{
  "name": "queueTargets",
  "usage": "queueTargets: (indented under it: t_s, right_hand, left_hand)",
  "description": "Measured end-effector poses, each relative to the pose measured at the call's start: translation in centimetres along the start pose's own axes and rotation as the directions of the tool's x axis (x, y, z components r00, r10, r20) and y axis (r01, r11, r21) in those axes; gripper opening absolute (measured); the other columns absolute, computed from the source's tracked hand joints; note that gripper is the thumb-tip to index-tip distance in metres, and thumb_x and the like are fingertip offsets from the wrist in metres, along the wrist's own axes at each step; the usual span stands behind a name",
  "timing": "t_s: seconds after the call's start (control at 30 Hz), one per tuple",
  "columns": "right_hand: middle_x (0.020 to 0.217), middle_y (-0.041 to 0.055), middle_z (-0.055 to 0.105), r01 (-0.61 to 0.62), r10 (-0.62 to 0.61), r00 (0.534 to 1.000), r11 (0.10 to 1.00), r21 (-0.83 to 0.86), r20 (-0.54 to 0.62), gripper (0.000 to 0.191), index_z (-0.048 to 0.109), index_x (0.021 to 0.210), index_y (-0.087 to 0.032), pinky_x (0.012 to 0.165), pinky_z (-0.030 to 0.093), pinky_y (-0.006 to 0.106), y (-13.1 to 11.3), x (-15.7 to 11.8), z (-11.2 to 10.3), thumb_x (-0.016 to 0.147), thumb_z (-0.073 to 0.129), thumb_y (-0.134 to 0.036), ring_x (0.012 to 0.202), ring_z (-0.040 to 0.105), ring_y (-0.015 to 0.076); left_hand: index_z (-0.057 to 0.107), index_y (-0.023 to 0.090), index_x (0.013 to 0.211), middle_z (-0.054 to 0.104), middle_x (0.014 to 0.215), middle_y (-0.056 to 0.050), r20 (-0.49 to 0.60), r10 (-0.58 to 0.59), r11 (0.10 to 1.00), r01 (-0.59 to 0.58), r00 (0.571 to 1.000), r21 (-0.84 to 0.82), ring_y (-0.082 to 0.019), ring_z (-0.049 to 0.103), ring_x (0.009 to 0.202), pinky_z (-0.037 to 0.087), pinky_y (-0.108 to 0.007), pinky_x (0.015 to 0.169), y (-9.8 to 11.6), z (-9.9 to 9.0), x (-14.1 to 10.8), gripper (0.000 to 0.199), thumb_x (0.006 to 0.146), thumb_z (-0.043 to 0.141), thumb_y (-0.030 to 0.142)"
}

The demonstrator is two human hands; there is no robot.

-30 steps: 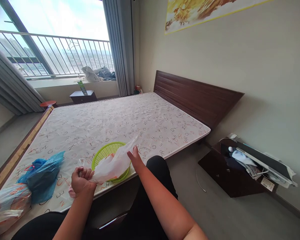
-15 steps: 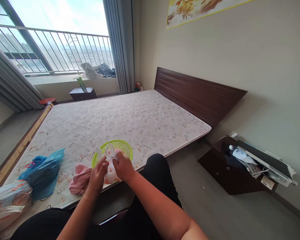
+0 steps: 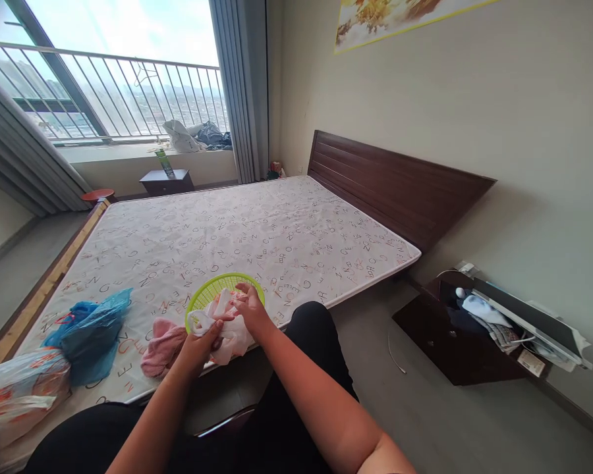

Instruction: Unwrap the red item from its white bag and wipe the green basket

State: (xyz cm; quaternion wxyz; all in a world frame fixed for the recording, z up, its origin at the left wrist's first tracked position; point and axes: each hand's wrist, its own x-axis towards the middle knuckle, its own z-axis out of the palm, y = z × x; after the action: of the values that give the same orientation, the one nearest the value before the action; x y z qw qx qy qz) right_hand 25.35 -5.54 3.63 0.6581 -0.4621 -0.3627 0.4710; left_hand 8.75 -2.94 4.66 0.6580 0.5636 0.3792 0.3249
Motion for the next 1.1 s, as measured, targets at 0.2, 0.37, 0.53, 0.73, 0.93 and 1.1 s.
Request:
queueTargets:
  t_s: [0.2,0.37,0.53,0.73,0.93,1.1]
  right_hand:
    - [0.070,-0.0024,0.063,-0.187,0.202,0.958,0.978,-0.093,0.204,0.047,0.069,0.088,-0.019,0.059,0.042,0.025,-1.7,1.8,-1.0,0.073,0.082,-0.062,0.058,0.053,0.0110]
    - [0.079,-0.0002,0.068,-0.111,0.107,0.993,0.989,-0.094,-0.048,0.033,0.065,0.087,-0.022,0.067,0.052,0.030,-1.8,0.4,0.6,0.078,0.076,-0.052,0.072,0.067,0.0183]
    - [0.099,0.0046,0.069,0.320,-0.297,0.947,0.814,-0.485,0.126,0.005,0.073,0.088,-0.024,0.094,0.054,0.036,-1.7,-2.1,1.6,0.084,0.071,-0.025,0.099,0.066,0.0201]
    - [0.112,0.0075,0.074,0.552,-0.349,0.827,0.648,-0.524,0.441,0.018,0.076,0.102,-0.028,0.110,0.051,0.043,-0.4,-2.8,1.2,0.090,0.064,-0.021,0.122,0.065,0.0231]
    - [0.095,0.0049,0.078,0.506,-0.352,0.860,0.683,-0.528,0.369,0.014,0.073,0.086,-0.026,0.111,0.049,0.044,0.5,-2.6,1.1,0.093,0.061,-0.024,0.116,0.070,0.0235]
    - [0.094,0.0055,0.070,0.422,-0.386,0.904,0.745,-0.516,0.181,0.014,0.062,0.084,-0.024,0.094,0.054,0.038,0.2,-2.4,1.0,0.096,0.057,-0.030,0.097,0.068,0.0208]
  left_hand:
    - [0.068,0.017,0.094,0.061,0.060,0.002,0.156,-0.108,0.984,0.128,0.982,-0.123,-0.008,0.045,0.043,0.031,-0.020,0.045,-0.9,0.4,-0.1,0.041,0.077,0.082,0.051]
    - [0.064,0.016,0.086,0.059,0.058,0.004,-0.075,-0.110,0.958,0.085,0.991,-0.275,-0.007,0.045,0.044,0.035,-0.020,0.048,-1.3,0.2,1.1,0.043,0.067,0.087,0.047]
    - [0.063,0.016,0.085,0.062,0.060,0.004,-0.204,-0.167,0.923,0.079,0.965,-0.377,-0.009,0.052,0.047,0.041,-0.021,0.049,-1.2,0.3,1.5,0.048,0.063,0.091,0.048]
    - [0.063,0.015,0.104,0.071,0.079,-0.002,-0.185,-0.109,0.931,0.035,0.977,-0.363,-0.010,0.056,0.052,0.040,-0.022,0.047,-0.6,-0.1,1.0,0.055,0.071,0.087,0.052]
    - [0.053,0.019,0.092,0.044,0.048,0.013,-0.078,-0.084,0.979,0.068,0.993,-0.192,-0.003,0.031,0.036,0.020,-0.016,0.042,0.0,-1.3,0.3,0.051,0.070,0.089,0.047]
    - [0.051,0.021,0.092,0.052,0.047,0.010,-0.029,-0.070,0.996,0.069,0.997,-0.057,-0.007,0.042,0.039,0.029,-0.017,0.044,0.5,-1.7,0.2,0.042,0.076,0.084,0.042]
